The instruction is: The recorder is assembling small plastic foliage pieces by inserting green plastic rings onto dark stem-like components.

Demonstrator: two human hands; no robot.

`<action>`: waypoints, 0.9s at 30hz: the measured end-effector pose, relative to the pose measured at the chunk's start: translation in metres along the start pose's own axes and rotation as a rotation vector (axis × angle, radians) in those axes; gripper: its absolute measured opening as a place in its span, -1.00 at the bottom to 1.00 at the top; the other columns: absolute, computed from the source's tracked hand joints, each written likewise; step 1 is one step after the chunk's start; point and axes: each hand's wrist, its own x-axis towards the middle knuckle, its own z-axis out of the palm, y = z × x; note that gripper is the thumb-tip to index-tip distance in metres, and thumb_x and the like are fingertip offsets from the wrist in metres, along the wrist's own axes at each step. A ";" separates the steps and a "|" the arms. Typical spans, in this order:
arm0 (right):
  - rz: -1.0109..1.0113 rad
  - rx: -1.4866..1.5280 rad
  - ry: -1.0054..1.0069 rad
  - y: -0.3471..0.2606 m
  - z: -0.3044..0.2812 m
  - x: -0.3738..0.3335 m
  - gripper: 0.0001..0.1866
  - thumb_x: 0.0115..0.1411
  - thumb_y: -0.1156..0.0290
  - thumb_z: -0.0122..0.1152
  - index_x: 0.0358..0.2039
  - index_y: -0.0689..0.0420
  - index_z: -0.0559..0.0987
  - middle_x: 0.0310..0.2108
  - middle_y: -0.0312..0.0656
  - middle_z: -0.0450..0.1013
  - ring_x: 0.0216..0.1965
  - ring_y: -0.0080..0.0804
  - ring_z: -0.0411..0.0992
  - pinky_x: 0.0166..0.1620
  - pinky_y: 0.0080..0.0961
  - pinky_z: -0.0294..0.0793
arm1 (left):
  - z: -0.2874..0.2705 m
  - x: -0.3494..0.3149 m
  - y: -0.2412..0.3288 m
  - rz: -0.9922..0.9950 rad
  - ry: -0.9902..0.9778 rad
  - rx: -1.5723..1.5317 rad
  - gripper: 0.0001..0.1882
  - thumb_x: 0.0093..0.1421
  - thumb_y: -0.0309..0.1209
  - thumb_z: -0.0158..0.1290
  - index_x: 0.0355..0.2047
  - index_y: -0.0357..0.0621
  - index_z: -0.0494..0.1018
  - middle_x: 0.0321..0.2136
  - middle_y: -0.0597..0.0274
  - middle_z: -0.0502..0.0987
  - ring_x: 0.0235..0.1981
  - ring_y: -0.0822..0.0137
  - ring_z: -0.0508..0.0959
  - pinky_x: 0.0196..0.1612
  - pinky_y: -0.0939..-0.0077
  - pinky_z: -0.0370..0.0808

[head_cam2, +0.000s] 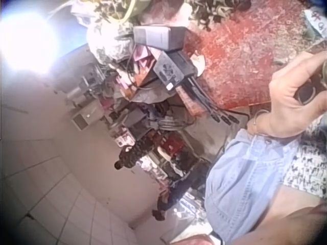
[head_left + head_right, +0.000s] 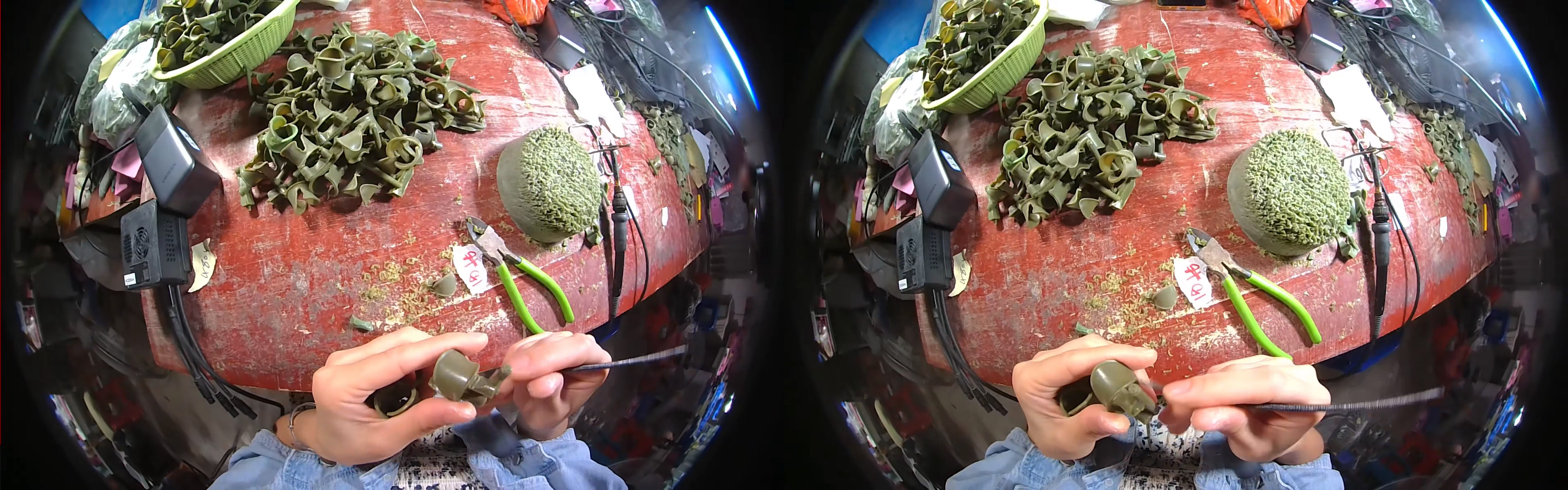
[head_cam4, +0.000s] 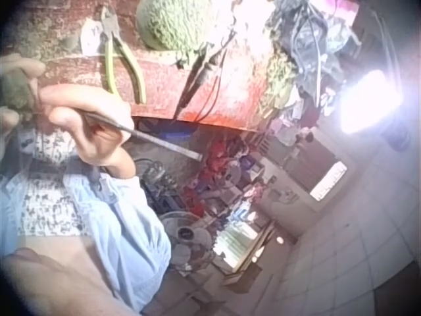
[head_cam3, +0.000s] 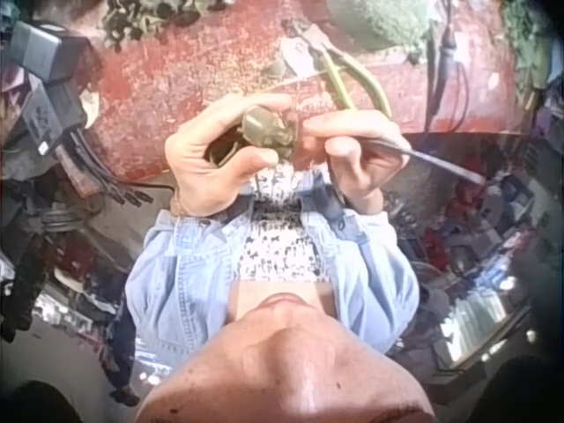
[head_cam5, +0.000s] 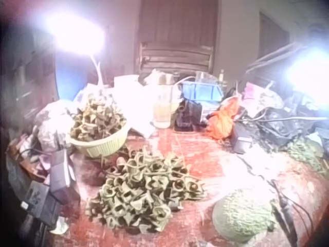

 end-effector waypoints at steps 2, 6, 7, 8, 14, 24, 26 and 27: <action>-0.046 -0.227 0.092 -0.001 0.000 -0.004 -0.73 0.04 0.37 0.19 -0.46 0.40 0.52 -0.66 -0.06 0.47 -0.61 -0.33 0.49 -0.55 -0.56 0.48 | 0.003 0.000 0.002 -0.032 0.041 0.028 -0.45 -0.13 -0.18 0.22 -0.30 -0.49 0.44 -0.59 0.03 0.48 -0.53 0.33 0.52 -0.44 0.58 0.42; -0.161 -0.124 0.014 0.001 -0.004 -0.004 -0.76 0.08 0.40 0.13 -0.44 0.38 0.52 -0.67 -0.07 0.47 -0.64 -0.37 0.47 -0.55 -0.59 0.46 | 0.005 -0.002 -0.001 -0.069 0.071 -0.050 -0.43 -0.11 -0.18 0.20 -0.29 -0.53 0.42 -0.58 0.04 0.49 -0.53 0.33 0.52 -0.44 0.57 0.43; -0.162 -0.122 0.013 0.001 -0.004 -0.004 -0.76 0.08 0.40 0.13 -0.44 0.38 0.52 -0.67 -0.07 0.47 -0.64 -0.37 0.47 -0.55 -0.59 0.46 | 0.005 -0.003 -0.002 -0.062 0.065 -0.054 -0.43 -0.10 -0.18 0.20 -0.29 -0.54 0.41 -0.58 0.04 0.49 -0.53 0.33 0.52 -0.44 0.56 0.43; -0.138 -0.128 -0.004 0.002 -0.003 -0.004 -0.77 0.08 0.42 0.12 -0.42 0.39 0.52 -0.66 -0.07 0.47 -0.64 -0.39 0.47 -0.56 -0.59 0.45 | 0.005 -0.003 -0.002 -0.061 0.066 -0.052 -0.43 -0.10 -0.18 0.20 -0.29 -0.54 0.41 -0.58 0.04 0.49 -0.53 0.33 0.52 -0.44 0.56 0.43; -0.071 -0.133 0.042 0.007 -0.006 -0.011 -0.81 0.05 0.50 0.13 -0.39 0.40 0.51 -0.67 -0.09 0.46 -0.66 -0.38 0.45 -0.58 -0.59 0.43 | 0.009 -0.006 -0.002 -0.133 0.120 -0.175 -0.36 -0.05 -0.08 0.16 -0.25 -0.54 0.39 -0.55 0.02 0.49 -0.58 0.42 0.47 -0.50 0.64 0.39; -0.203 -0.167 -0.098 0.004 -0.008 -0.009 -0.82 0.08 0.50 0.09 -0.36 0.37 0.51 -0.68 -0.13 0.46 -0.65 -0.43 0.45 -0.58 -0.62 0.40 | -0.002 -0.006 -0.004 -0.279 -0.109 -0.597 -0.61 0.14 -0.44 -0.01 -0.05 -0.41 0.30 -0.28 0.14 0.50 -0.30 0.49 0.46 -0.19 0.64 0.38; -0.189 -0.236 -0.068 0.002 -0.003 -0.012 -0.82 0.10 0.50 0.08 -0.35 0.36 0.51 -0.66 -0.11 0.46 -0.65 -0.45 0.44 -0.57 -0.62 0.40 | 0.001 -0.005 -0.003 -0.311 -0.109 -0.599 -0.62 0.13 -0.46 0.00 -0.06 -0.41 0.31 -0.27 0.14 0.49 -0.31 0.51 0.46 -0.22 0.66 0.38; -0.179 -0.297 0.053 0.002 0.000 -0.012 -0.83 0.08 0.51 0.09 -0.34 0.35 0.51 -0.67 -0.12 0.46 -0.67 -0.45 0.43 -0.57 -0.62 0.40 | 0.007 -0.005 -0.003 -0.270 -0.007 -0.438 -0.52 0.07 -0.28 0.05 -0.11 -0.45 0.33 -0.36 0.09 0.49 -0.48 0.54 0.41 -0.40 0.71 0.33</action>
